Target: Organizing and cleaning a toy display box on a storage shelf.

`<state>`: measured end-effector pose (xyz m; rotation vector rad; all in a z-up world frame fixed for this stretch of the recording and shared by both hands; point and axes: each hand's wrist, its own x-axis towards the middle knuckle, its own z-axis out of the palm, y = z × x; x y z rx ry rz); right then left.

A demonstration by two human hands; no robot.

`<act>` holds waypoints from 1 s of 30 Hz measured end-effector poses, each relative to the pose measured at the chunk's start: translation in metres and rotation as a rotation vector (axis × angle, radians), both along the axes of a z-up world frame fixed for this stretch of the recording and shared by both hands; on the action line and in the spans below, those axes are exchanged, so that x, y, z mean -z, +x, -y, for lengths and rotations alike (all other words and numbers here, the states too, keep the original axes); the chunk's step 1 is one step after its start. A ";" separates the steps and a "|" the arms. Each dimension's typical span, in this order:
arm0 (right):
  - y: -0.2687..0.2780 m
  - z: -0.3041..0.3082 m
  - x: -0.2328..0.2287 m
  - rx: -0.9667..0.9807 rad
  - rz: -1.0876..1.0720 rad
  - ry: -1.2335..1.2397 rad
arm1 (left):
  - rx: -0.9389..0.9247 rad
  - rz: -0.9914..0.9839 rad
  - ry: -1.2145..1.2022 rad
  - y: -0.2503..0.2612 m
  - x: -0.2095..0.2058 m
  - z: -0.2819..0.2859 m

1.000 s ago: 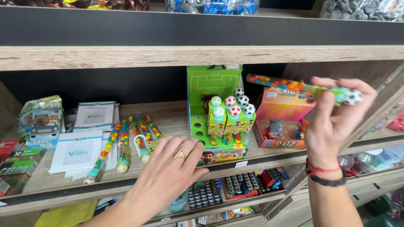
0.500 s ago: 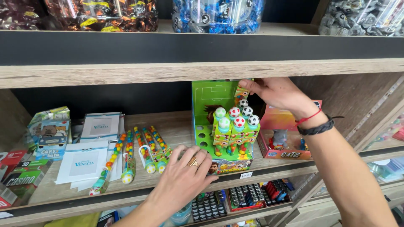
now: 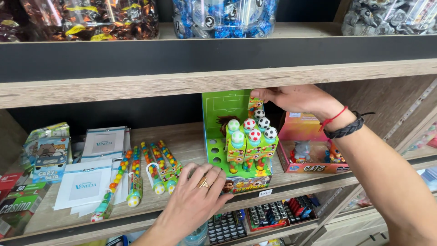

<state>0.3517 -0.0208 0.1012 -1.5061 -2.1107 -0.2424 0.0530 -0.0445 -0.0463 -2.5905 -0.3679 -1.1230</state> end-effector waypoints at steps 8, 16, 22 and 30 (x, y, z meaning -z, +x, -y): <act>-0.006 0.000 0.000 0.217 0.066 -0.307 | -0.002 0.008 0.006 0.001 0.001 0.000; -0.003 -0.007 -0.004 -0.011 -0.158 -0.299 | -0.031 -0.009 0.034 -0.001 0.002 0.001; -0.013 -0.001 -0.003 0.056 0.075 -0.295 | -0.001 -0.015 0.005 -0.007 -0.009 0.007; -0.006 0.028 0.023 0.166 0.075 -0.035 | -0.104 -0.061 -0.104 -0.113 -0.073 -0.029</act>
